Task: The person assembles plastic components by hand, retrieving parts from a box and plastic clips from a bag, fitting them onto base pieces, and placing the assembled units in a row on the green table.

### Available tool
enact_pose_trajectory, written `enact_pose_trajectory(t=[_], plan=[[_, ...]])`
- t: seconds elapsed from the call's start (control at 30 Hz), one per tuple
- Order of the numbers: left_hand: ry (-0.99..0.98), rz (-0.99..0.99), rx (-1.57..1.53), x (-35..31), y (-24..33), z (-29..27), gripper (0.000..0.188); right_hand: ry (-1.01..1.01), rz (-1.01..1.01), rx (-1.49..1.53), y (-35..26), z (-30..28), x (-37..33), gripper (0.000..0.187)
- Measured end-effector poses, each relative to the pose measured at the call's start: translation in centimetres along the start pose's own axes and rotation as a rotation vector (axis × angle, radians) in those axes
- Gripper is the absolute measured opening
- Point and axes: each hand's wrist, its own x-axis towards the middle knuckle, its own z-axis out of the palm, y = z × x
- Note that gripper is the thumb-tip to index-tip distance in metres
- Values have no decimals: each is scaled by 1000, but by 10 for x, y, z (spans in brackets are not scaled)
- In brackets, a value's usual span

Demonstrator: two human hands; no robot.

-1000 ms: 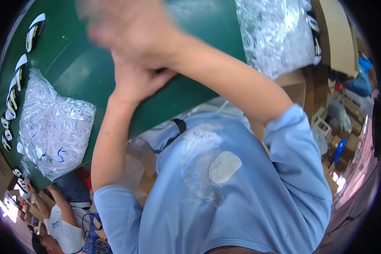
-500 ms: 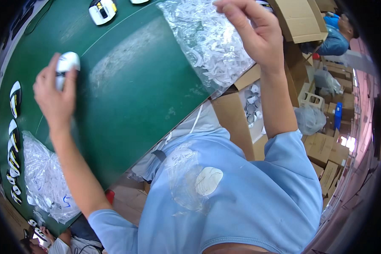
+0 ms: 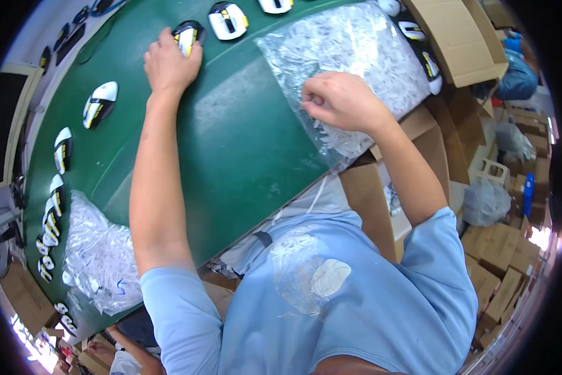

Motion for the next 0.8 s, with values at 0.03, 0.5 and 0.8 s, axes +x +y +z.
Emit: enact_pose_trajectory(t=[0.03, 0.5, 0.8], plan=[[-35, 24, -69, -1, -3, -7, 85, 9, -19, 12, 1, 2, 0, 19], [-107, 352, -251, -210, -29, -99, 75, 295, -80, 381, 23, -7, 11, 25], [28, 322, -530, -206, 21, -123, 50, 551, -233, 790, -69, 20, 34, 23]])
